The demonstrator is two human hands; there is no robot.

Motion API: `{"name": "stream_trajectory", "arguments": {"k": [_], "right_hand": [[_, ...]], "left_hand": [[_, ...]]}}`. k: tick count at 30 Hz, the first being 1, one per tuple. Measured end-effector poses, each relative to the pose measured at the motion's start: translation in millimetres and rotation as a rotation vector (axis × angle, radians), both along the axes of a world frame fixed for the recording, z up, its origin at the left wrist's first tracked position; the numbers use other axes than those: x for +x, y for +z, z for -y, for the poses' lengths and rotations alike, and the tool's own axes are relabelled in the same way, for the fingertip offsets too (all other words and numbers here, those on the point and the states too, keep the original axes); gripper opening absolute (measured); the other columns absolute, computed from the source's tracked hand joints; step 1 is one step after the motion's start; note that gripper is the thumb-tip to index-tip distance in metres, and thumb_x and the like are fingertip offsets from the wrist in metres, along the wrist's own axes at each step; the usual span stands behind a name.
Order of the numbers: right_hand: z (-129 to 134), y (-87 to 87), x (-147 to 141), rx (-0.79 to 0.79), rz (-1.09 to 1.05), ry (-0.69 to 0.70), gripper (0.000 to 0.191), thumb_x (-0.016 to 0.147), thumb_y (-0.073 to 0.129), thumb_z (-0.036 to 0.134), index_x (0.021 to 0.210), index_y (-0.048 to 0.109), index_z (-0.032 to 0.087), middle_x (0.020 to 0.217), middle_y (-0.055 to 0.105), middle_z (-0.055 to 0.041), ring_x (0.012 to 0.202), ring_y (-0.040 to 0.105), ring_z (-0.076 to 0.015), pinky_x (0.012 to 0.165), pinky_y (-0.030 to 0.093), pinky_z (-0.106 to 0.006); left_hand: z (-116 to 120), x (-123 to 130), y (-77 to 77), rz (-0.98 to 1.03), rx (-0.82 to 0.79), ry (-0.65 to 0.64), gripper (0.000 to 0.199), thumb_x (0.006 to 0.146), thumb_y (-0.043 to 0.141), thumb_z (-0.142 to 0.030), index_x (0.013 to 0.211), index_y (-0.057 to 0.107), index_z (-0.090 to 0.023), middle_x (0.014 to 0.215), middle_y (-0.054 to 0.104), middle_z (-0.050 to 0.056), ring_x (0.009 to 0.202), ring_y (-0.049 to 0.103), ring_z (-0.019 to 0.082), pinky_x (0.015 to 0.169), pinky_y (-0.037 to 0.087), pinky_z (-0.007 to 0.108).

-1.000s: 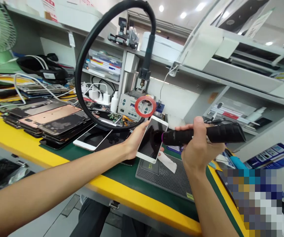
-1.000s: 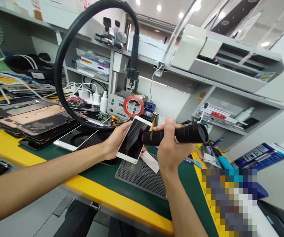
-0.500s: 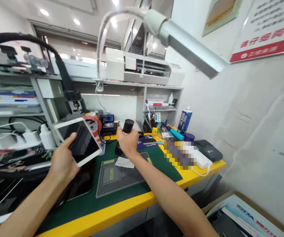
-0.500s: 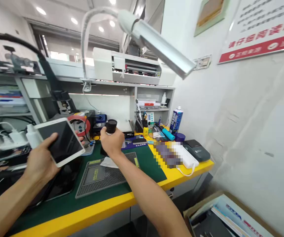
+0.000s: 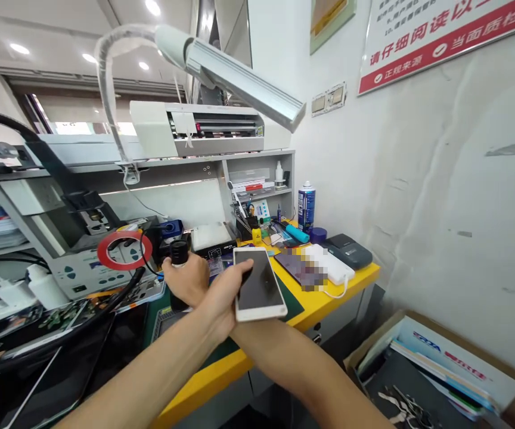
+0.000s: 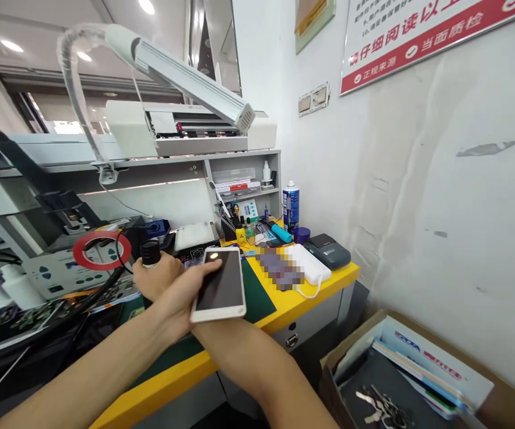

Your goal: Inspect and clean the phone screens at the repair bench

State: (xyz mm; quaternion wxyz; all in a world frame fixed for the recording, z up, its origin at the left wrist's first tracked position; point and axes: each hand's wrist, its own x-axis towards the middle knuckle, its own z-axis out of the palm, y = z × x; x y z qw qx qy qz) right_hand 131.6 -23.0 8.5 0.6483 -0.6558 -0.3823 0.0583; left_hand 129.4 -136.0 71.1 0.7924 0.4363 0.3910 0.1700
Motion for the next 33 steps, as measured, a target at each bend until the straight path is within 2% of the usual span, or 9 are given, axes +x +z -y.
{"name": "stream_trajectory", "arguments": {"k": [2,6,8,12,15,20,24,29,33], "right_hand": [[3.4,2.6,0.0,-0.034,0.012,0.020,0.020,0.086,0.066,0.040,0.090,0.076,0.022,0.088,0.074,-0.0110,0.088,0.070,-0.0269,0.085,0.054,-0.043],[2.2,5.1,1.4,-0.059,0.017,0.014,0.025,0.082,0.063,0.040,0.092,0.078,0.022,0.086,0.075,-0.0149,0.084,0.071,-0.0324,0.080,0.053,-0.048],[1.3,5.2,1.6,-0.056,0.015,0.016,0.025,0.081,0.064,0.039,0.092,0.079,0.022,0.085,0.075,-0.0147,0.084,0.071,-0.0326,0.080,0.053,-0.048],[3.5,4.9,0.6,-0.052,0.023,0.026,0.024,0.082,0.063,0.039,0.093,0.079,0.024,0.085,0.076,-0.0116,0.084,0.071,-0.0303,0.080,0.054,-0.045],[5.7,5.2,-1.1,-0.063,0.036,0.028,0.024,0.083,0.062,0.040,0.092,0.078,0.025,0.086,0.076,-0.0103,0.084,0.071,-0.0298,0.079,0.054,-0.044],[3.5,4.9,-5.5,-0.071,0.050,-0.019,0.025,0.083,0.063,0.039,0.097,0.078,0.025,0.092,0.077,-0.0100,0.087,0.072,-0.0306,0.078,0.053,-0.043],[0.5,2.1,-7.7,-0.056,0.071,-0.039,0.027,0.083,0.062,0.040,0.099,0.078,0.026,0.094,0.077,-0.0097,0.086,0.072,-0.0304,0.075,0.051,-0.041],[-1.5,-2.1,-9.2,-0.058,0.109,-0.067,0.026,0.084,0.062,0.042,0.095,0.078,0.025,0.088,0.076,-0.0094,0.083,0.072,-0.0267,0.074,0.050,-0.036],[-4.3,-2.9,-10.1,-0.096,0.132,-0.064,0.027,0.084,0.060,0.045,0.092,0.078,0.026,0.086,0.076,-0.0075,0.082,0.071,-0.0277,0.073,0.052,-0.038]], "left_hand": [[-11.5,32.0,-19.0,-0.048,-0.008,-0.061,0.016,0.090,0.052,-0.020,0.104,0.059,-0.014,0.077,0.071,0.008,0.064,0.071,0.022,0.069,0.064,0.046],[-38.4,64.9,-44.4,-0.142,0.029,-0.130,0.022,0.090,0.043,-0.007,0.108,0.056,-0.009,0.083,0.070,0.011,0.069,0.070,0.022,0.068,0.063,0.047],[-46.0,72.7,-52.2,-0.175,0.074,-0.125,0.024,0.094,0.047,-0.010,0.116,0.055,-0.010,0.092,0.069,0.009,0.076,0.069,0.018,0.072,0.062,0.040],[-46.6,84.0,-59.4,-0.195,0.154,-0.149,0.036,0.096,0.058,-0.033,0.127,0.056,-0.014,0.111,0.065,0.008,0.091,0.066,0.015,0.079,0.060,0.033],[-43.0,85.9,-55.8,-0.224,0.232,-0.162,0.039,0.096,0.058,-0.036,0.129,0.054,-0.015,0.113,0.064,0.008,0.093,0.066,0.016,0.079,0.060,0.034],[-47.2,70.0,-39.2,-0.364,0.301,-0.278,0.031,0.086,0.059,-0.028,0.114,0.053,-0.017,0.090,0.067,0.014,0.082,0.069,0.029,0.068,0.061,0.049],[-46.6,57.9,-29.1,-0.376,0.342,-0.353,0.033,0.079,0.060,-0.031,0.107,0.052,-0.017,0.084,0.065,0.017,0.080,0.070,0.033,0.063,0.061,0.047],[-41.5,50.9,-21.4,-0.361,0.340,-0.364,0.042,0.077,0.062,-0.034,0.112,0.047,-0.018,0.100,0.065,0.020,0.090,0.070,0.034,0.069,0.062,0.044],[-51.8,44.6,-19.1,-0.326,0.455,-0.277,0.039,0.078,0.064,-0.034,0.109,0.047,-0.018,0.120,0.058,0.024,0.103,0.067,0.034,0.076,0.061,0.041]]}}
